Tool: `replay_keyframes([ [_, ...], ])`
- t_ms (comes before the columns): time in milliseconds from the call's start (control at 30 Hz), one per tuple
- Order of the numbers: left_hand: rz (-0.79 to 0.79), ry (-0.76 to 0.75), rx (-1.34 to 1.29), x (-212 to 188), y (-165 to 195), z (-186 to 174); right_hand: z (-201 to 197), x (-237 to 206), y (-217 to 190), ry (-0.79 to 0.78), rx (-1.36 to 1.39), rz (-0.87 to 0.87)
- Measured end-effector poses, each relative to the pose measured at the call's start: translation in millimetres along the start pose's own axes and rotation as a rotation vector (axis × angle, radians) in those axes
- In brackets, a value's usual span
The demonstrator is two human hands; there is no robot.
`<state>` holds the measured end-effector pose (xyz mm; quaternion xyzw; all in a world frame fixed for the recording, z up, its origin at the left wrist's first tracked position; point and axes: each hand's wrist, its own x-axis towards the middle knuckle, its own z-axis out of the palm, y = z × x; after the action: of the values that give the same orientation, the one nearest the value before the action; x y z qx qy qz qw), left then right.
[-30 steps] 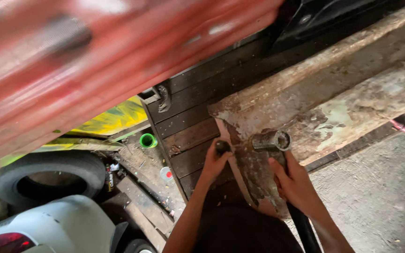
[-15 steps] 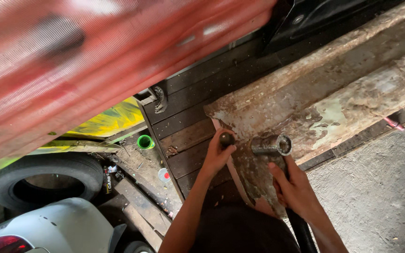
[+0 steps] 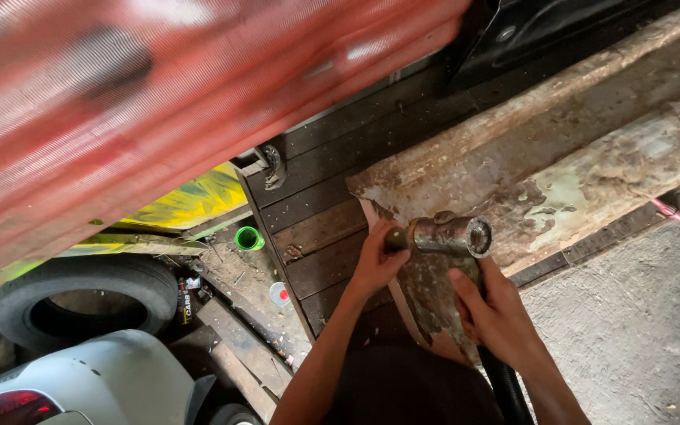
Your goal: The person uses a hammer and a metal punch to repeatedly strike a large, rusted metal panel resting on wooden planks. The person holds the punch against the panel's edge and strikes it with the hammer to chip away material.
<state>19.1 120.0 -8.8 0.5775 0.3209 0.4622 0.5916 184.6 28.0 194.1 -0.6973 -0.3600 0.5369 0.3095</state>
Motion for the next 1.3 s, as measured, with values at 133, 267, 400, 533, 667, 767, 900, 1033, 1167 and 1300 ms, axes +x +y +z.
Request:
replay_keyframes([
  [133,-0.076,-0.093,0.034,1.8,1.2,-0.8,1.2,-4.7,-4.3,0.020,-0.099,-0.034],
  [267,-0.019,-0.179,-0.146,1.5,4.0,-11.1,-0.5,-8.3,-0.7,0.003,-0.055,-0.074],
  [400,0.028,-0.229,-0.024,-0.4,3.3,-17.4,-3.1,-9.4,2.1,0.015,-0.108,-0.099],
  [533,0.192,-0.184,0.227,6.1,-2.9,-13.0,-4.1,-13.1,-0.5,-0.002,-0.030,-0.067],
  [667,-0.022,-0.143,0.205,10.4,-3.0,-14.7,-4.8,-20.5,-5.3,-0.015,0.009,-0.104],
  [767,0.004,-0.270,-0.036,9.6,0.4,-23.4,-5.6,-24.1,-7.7,-0.001,0.005,-0.119],
  [900,0.070,-0.267,-0.027,10.5,5.3,-27.3,-7.0,-26.0,-8.0,-0.018,0.009,-0.072],
  [1033,0.085,-0.242,-0.008,10.4,3.2,-22.7,-6.8,-25.6,-5.5,-0.021,-0.014,-0.073],
  [1167,-0.040,-0.229,-0.016,8.5,-0.6,-16.7,-4.8,-22.5,-5.3,-0.006,-0.061,-0.085],
  [1300,-0.052,-0.207,0.098,7.6,0.6,-12.6,-11.1,-30.8,-7.5,-0.028,-0.048,-0.158],
])
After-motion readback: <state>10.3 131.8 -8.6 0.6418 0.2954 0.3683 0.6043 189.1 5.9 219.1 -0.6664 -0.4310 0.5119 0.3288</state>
